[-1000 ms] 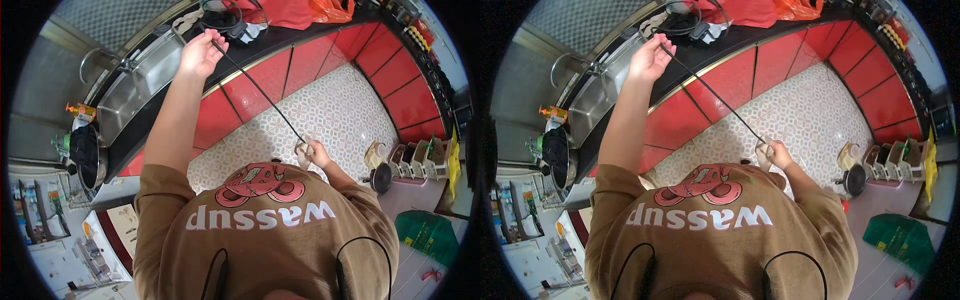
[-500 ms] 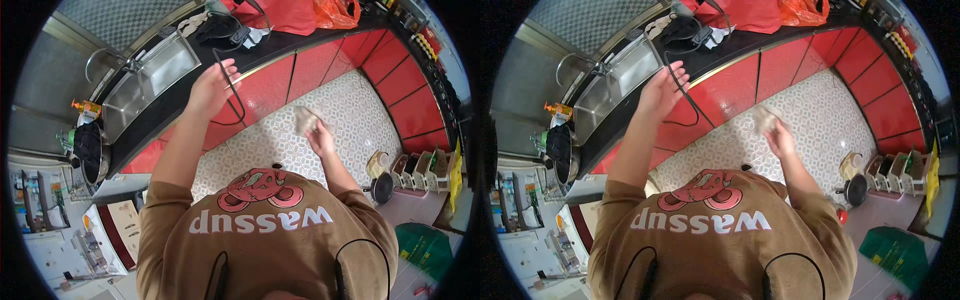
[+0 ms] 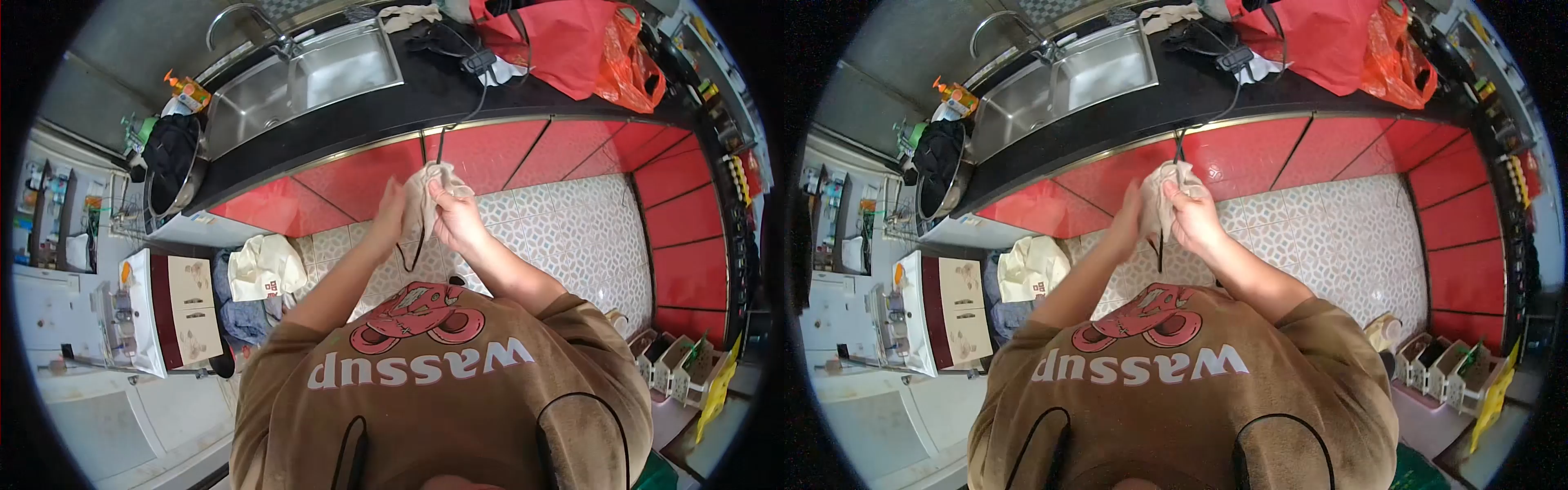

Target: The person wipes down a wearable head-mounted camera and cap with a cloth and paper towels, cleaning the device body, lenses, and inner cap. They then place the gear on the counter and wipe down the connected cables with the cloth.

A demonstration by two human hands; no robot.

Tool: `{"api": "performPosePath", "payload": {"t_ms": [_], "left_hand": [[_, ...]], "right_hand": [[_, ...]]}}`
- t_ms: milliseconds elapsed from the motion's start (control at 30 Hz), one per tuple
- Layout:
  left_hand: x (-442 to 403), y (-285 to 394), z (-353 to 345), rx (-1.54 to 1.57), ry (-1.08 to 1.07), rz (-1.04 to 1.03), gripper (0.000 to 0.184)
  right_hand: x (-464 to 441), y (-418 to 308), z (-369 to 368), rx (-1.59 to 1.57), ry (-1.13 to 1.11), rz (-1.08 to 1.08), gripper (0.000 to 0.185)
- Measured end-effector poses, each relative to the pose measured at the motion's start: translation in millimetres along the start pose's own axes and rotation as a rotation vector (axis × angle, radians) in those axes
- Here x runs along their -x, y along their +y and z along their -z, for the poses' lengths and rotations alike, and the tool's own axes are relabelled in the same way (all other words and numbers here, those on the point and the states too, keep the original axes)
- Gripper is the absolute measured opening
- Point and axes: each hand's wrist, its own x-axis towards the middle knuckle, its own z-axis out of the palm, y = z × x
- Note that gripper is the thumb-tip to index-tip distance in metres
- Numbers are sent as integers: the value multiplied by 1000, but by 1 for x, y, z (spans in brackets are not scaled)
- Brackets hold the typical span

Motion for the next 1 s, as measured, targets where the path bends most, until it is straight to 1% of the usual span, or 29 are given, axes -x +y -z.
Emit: {"api": "performPosePath", "payload": {"t_ms": [33, 67, 133, 200, 267, 333, 400, 500, 567, 600, 700, 733, 800, 933, 1000], "left_hand": [[18, -2, 4, 53, -40, 200, 61], [40, -7, 9, 105, -82, 401, 63], [63, -38, 33, 180, -420, 307, 61], [87, -41, 44, -26, -230, 191, 49], [106, -47, 61, -170, 19, 85, 33], [123, -36, 81, -276, 83, -47, 25], [142, -30, 103, -392, 104, -130, 27], [167, -41, 137, -441, 151, -117, 28], [179, -39, 146, -432, 169, -121, 27], [186, -36, 149, -426, 181, -124, 27], [206, -29, 159, -407, 221, -130, 27], [213, -27, 164, -403, 232, -126, 27], [227, -26, 175, -400, 248, -125, 27], [246, -21, 198, -412, 243, -65, 28], [250, -11, 206, -427, 226, -45, 27]], "right_hand": [[-2, 0, 0, -83, 19, -32, 21], [-4, 3, 1, -83, 15, -34, 21], [-9, 12, 3, -120, 95, -60, 20], [-16, 17, -2, -136, 135, -74, 20], [-18, 20, -11, -171, 152, -129, 19], [-24, 20, -14, -180, 161, -155, 19], [-42, 19, -11, -227, 185, -207, 21], [-74, 18, -12, -236, 229, -247, 22], [-96, 19, -14, -222, 302, -258, 24], [-109, 20, -12, -216, 297, -266, 24], [-153, 17, -3, -215, 281, -75, 24], [-165, 12, -5, -211, 272, -83, 24], [-186, 2, -6, -54, 320, -25, 25], [-232, -20, -7, 26, 313, 24, 24], [-261, -37, -6, 64, 360, 81, 24]]}}
